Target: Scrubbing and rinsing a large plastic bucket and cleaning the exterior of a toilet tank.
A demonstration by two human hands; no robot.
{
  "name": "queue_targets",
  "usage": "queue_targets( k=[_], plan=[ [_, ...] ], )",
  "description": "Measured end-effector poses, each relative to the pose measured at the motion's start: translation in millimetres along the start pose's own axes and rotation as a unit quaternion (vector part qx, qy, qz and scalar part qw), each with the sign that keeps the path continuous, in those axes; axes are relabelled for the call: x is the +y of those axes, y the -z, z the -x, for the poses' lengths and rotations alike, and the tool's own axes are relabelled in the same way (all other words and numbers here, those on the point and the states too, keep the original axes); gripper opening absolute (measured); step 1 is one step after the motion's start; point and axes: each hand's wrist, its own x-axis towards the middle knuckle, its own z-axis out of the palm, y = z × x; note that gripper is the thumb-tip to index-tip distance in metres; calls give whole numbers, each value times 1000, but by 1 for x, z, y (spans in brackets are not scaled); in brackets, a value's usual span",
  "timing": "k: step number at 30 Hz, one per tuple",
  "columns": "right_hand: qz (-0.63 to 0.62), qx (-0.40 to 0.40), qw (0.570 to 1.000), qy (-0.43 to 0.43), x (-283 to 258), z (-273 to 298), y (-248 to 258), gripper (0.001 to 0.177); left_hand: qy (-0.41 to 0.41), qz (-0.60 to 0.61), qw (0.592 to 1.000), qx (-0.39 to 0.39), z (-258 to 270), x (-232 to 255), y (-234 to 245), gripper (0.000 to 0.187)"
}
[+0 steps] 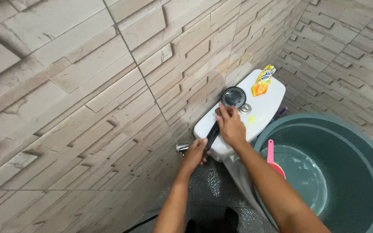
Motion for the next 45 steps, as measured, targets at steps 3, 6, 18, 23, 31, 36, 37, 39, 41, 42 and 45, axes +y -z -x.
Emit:
queue_targets(
  k=[3, 6, 18, 23, 31, 36, 37, 39, 41, 42, 45],
  plan=[
    [-8, -70, 997, 29, 24, -13, -4, 51, -49, -254, 959, 113, -4, 4, -20, 46],
    [-29, -110, 992, 48, 33, -50, 31, 47, -81, -333, 929, 141, 25, 20, -16, 45],
    [172, -16, 967, 188, 57, -65, 42, 40, -9, -342, 927, 151, 74, 81, -37, 47],
    [173, -7, 966, 191, 54, -41, 31, 42, 26, -438, 884, 162, 74, 93, -42, 48],
    [186, -10, 969, 162, 59, -59, 27, 41, 8, -436, 880, 186, 72, 92, -52, 52],
    [210, -43, 940, 266, 52, -28, 29, 50, 59, -433, 882, 176, 68, 85, -48, 50],
    [208, -45, 940, 268, 60, -39, 28, 50, 62, -432, 882, 178, 69, 84, -49, 50],
    [165, -11, 962, 218, 78, -57, 29, 44, 12, -418, 892, 170, 73, 82, -53, 49],
    [164, 20, 965, 206, 71, -75, 28, 42, 20, -427, 886, 178, 70, 92, -53, 48],
    [164, 39, 969, 182, 71, -73, 26, 40, 40, -438, 881, 175, 74, 91, -55, 48],
    [152, 14, 956, 250, 58, -40, 30, 44, 21, -425, 890, 163, 64, 84, -50, 49]
  ],
)
